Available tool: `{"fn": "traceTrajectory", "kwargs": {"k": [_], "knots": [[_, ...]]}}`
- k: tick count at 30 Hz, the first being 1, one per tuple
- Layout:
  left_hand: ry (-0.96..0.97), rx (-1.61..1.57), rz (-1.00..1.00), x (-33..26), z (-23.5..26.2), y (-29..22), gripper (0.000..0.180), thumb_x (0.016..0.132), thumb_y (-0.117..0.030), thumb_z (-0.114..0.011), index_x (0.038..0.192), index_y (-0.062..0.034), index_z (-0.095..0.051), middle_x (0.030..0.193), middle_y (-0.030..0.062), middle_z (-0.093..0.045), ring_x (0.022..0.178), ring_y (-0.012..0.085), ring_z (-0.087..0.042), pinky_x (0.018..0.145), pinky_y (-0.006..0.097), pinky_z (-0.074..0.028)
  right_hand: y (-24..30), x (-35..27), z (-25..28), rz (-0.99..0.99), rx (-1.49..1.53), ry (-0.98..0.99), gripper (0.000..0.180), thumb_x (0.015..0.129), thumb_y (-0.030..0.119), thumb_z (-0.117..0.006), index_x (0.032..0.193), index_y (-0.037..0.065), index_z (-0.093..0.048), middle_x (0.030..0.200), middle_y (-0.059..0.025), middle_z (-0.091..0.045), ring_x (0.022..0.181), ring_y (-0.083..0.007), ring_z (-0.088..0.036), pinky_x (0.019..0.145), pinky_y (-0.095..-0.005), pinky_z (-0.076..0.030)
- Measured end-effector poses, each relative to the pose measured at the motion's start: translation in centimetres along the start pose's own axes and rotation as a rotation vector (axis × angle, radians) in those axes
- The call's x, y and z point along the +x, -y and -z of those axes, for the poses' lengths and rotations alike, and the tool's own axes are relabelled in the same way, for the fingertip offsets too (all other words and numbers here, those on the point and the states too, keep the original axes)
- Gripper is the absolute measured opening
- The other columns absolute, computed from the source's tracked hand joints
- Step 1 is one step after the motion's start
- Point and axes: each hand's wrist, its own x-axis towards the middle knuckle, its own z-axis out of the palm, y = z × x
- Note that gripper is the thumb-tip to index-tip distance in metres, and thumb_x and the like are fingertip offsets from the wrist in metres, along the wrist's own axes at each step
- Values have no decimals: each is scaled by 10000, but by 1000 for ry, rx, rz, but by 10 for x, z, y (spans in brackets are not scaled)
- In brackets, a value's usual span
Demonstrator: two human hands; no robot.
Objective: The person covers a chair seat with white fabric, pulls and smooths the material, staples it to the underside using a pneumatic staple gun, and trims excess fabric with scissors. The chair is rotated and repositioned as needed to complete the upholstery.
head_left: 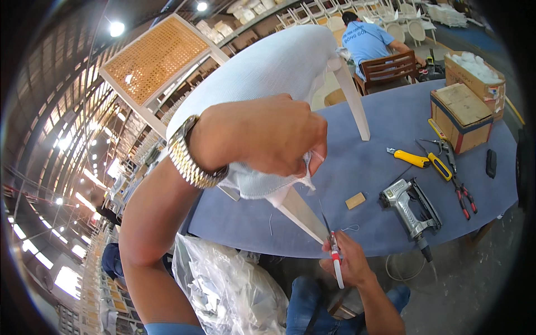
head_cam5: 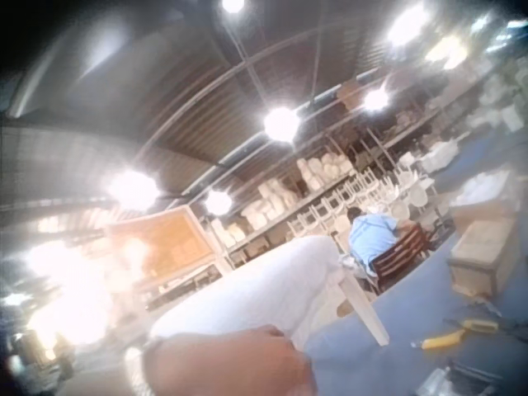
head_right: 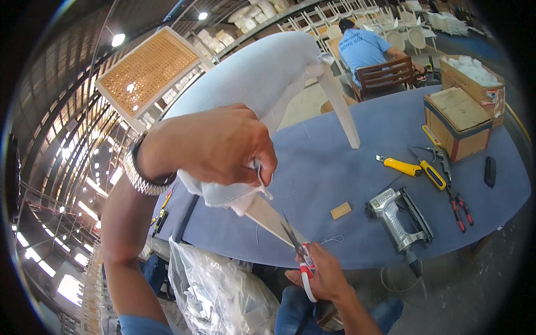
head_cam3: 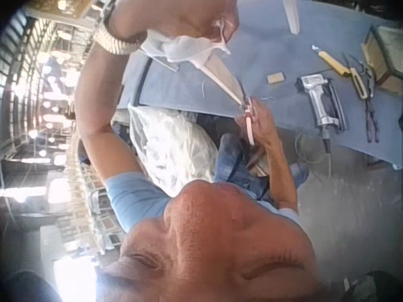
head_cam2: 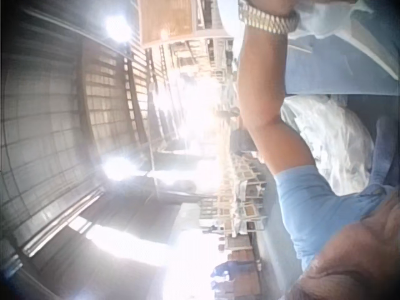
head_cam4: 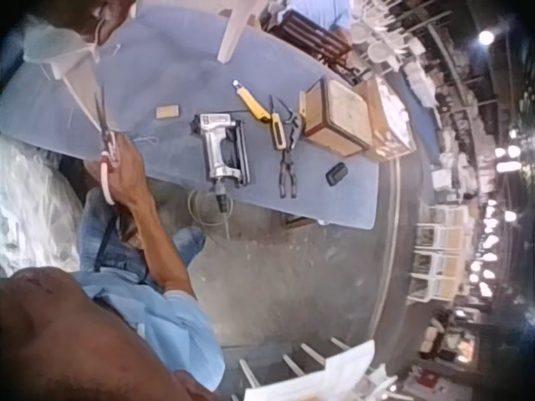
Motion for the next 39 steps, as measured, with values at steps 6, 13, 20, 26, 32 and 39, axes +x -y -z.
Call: {"fn": "traceTrajectory", "kwargs": {"k": [6,13,20,26,32,39], "knots": [[-26,151,78,-7,0,-25,242,783,-174,-736,1000,-67,-748,906,150,-732,939,329,-688,928,409,-478,10,5,-15,129,3,-194,246,813,195,-753,874,27,-585,742,-82,-551,638,-219,-567,603,-333,-459],[38,229,162,-9,-6,-35,301,755,-162,-738,1034,-50,-758,902,155,-737,942,329,-690,911,419,-489,20,1,-23,147,-222,-273,336,806,252,-815,947,8,-631,810,-153,-621,709,-350,-625,649,-416,-500],[47,-36,80,-1,-4,-21,241,764,-146,-740,967,-18,-761,857,150,-743,816,295,-714,745,366,-530,39,23,-25,74,-223,-218,470,788,347,-835,1044,6,-638,889,-174,-635,783,-389,-639,686,-449,-503],[6,-82,-12,5,-11,-14,248,741,-132,-740,955,-10,-763,842,147,-741,796,279,-714,728,356,-525,47,42,-30,150,-198,-249,512,782,421,-827,999,1,-629,862,-187,-635,772,-394,-643,680,-451,-504],[-70,-71,-42,6,-17,-7,246,733,-121,-739,951,-11,-765,834,144,-740,779,269,-705,722,344,-518,44,54,-39,195,-228,-339,420,771,345,-850,888,9,-626,760,-180,-618,663,-380,-617,601,-437,-483],[-106,-165,-48,10,-14,-1,219,772,-146,-768,949,-18,-768,824,122,-740,750,206,-688,706,322,-498,35,49,-32,157,-266,-333,491,759,438,-845,807,-7,-642,726,-197,-628,663,-398,-636,613,-445,-501]]}}
